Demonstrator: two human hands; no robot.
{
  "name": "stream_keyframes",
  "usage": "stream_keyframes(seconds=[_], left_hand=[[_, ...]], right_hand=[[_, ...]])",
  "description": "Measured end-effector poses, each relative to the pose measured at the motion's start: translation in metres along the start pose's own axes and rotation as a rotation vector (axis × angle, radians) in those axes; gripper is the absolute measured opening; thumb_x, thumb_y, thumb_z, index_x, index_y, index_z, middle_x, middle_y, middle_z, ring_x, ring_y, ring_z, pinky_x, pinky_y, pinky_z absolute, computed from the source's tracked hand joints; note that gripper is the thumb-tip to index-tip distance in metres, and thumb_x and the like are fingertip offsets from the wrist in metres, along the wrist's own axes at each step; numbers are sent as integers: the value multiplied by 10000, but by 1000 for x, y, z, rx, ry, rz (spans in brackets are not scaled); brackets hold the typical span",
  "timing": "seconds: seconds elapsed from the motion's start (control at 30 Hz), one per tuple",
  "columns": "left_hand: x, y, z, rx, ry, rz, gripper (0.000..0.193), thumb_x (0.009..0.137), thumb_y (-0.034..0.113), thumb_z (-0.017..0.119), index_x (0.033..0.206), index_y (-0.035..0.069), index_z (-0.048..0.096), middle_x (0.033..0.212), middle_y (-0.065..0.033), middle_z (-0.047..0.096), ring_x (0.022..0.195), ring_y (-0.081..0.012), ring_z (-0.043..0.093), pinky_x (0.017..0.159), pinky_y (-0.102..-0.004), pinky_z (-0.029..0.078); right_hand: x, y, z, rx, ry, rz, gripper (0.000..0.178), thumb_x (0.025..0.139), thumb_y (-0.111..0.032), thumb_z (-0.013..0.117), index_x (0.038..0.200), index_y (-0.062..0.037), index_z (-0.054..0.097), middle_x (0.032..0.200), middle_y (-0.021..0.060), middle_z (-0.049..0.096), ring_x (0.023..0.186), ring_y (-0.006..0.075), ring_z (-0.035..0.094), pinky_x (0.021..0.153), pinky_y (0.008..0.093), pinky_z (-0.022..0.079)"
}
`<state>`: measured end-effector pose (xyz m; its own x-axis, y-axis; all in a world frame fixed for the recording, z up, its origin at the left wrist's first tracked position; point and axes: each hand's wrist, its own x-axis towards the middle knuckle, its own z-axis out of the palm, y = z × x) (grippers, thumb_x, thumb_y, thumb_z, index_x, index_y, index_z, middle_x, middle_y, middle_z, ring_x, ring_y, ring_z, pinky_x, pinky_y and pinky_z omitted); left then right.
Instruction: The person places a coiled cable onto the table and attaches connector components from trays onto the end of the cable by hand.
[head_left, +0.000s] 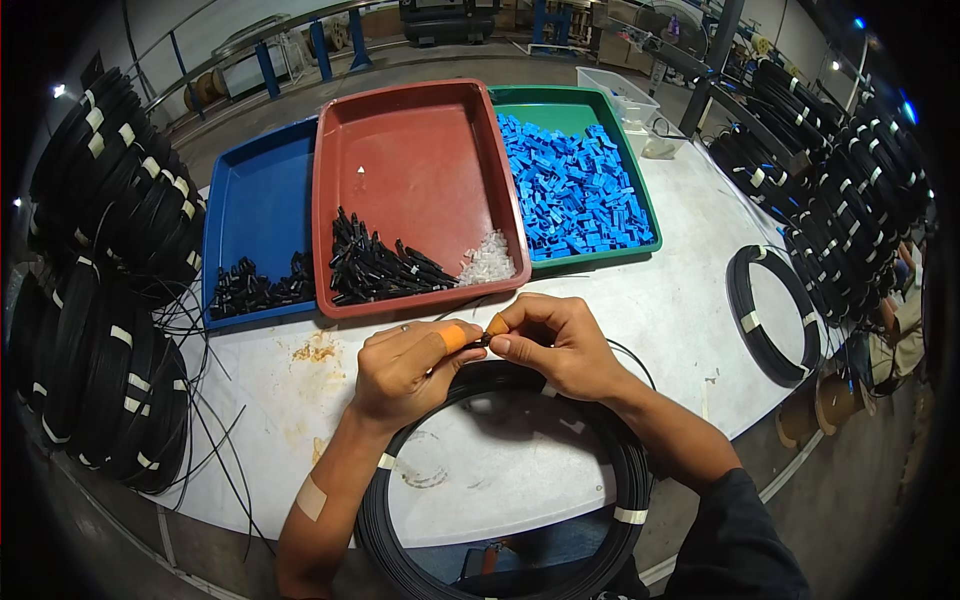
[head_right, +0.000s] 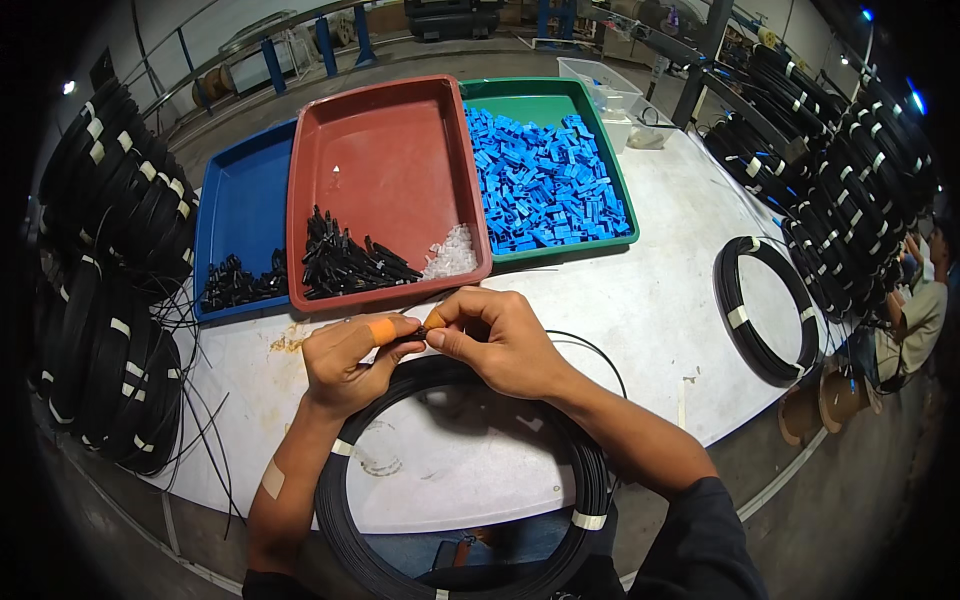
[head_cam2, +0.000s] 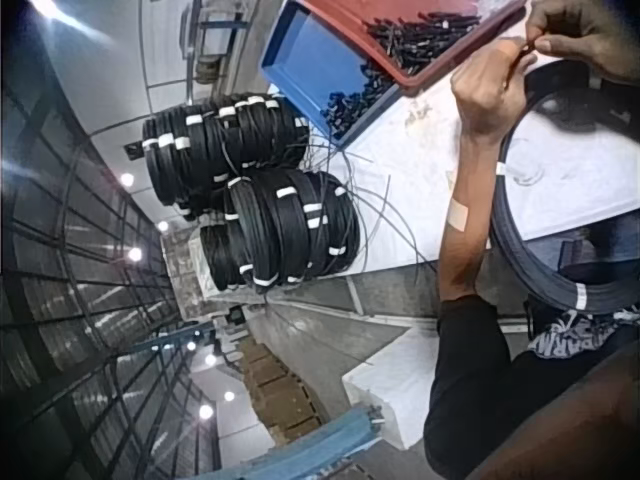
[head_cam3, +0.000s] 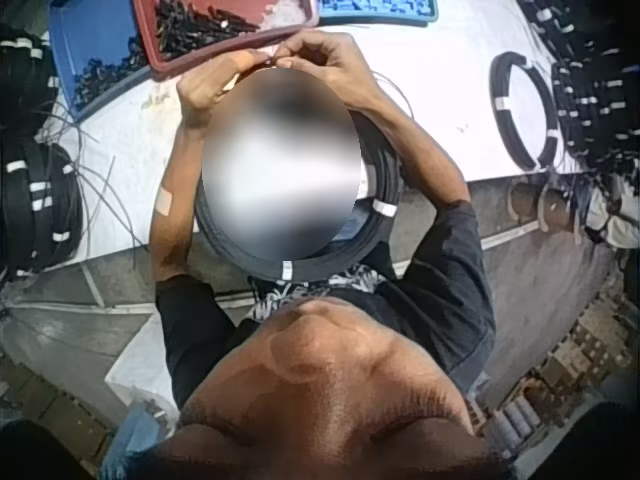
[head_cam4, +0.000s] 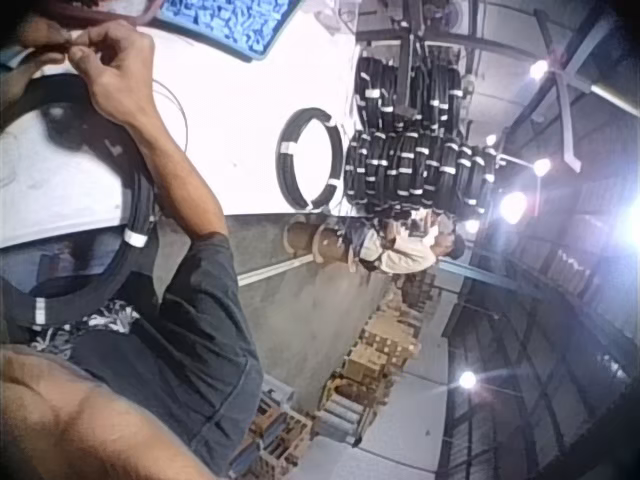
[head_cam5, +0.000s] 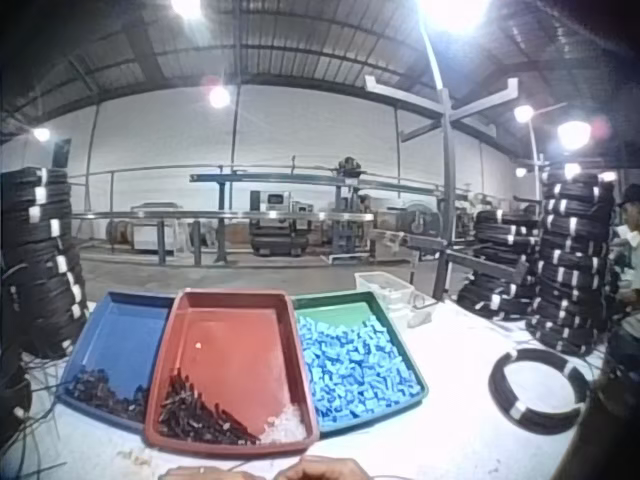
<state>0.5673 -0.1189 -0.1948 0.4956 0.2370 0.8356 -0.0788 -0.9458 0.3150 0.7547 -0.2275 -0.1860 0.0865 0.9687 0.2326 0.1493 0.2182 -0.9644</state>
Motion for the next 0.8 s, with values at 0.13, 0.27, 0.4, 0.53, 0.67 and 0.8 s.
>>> stream_keyframes(seconds=[0.13, 0.27, 0.4, 0.53, 0.67, 0.8], left_hand=[[4, 3, 1, -12, -11, 22, 198, 741, 72, 854, 891, 42, 729, 845, -70, 756, 728, -230, 736, 654, -310, 583], [4, 2, -1, -24, -35, 46, 184, 732, 57, 851, 862, 48, 720, 835, -64, 753, 727, -224, 730, 667, -318, 573], [3, -2, 1, -25, -27, 70, 174, 731, 43, 844, 850, 58, 718, 811, -52, 742, 729, -211, 718, 681, -324, 548], [7, 1, 0, 53, -27, 57, 179, 716, 51, 844, 823, 80, 704, 776, -22, 721, 773, -207, 708, 717, -343, 491], [10, 2, -2, 159, -39, 78, 186, 693, 62, 839, 798, 97, 689, 754, 9, 703, 800, -211, 706, 726, -361, 441], [11, 2, -4, 178, -6, 85, 171, 687, 60, 828, 748, 97, 673, 734, 11, 694, 787, -199, 703, 723, -367, 412]], right_hand=[[0, 2, -1, 30, -20, 44, 155, 946, -134, 743, 944, 18, 718, 753, -22, 642, 672, 37, 528, 609, 227, 434], [1, -2, -3, 26, -60, 100, 153, 945, -124, 741, 919, 23, 711, 772, -17, 652, 685, 35, 534, 612, 225, 435], [2, -5, -2, 48, -96, 139, 140, 951, -109, 730, 907, 22, 706, 774, -24, 639, 697, 36, 530, 624, 225, 437], [2, -6, -1, 74, -106, 158, 131, 958, -95, 717, 895, 17, 696, 771, -31, 618, 705, 36, 516, 635, 224, 434], [2, -12, 2, 77, -101, 194, 128, 958, -89, 714, 888, 16, 690, 766, -34, 609, 707, 38, 511, 637, 224, 429], [6, -7, 6, 95, -89, 166, 132, 952, -88, 718, 885, 22, 691, 773, -24, 621, 707, 41, 511, 637, 231, 426]])
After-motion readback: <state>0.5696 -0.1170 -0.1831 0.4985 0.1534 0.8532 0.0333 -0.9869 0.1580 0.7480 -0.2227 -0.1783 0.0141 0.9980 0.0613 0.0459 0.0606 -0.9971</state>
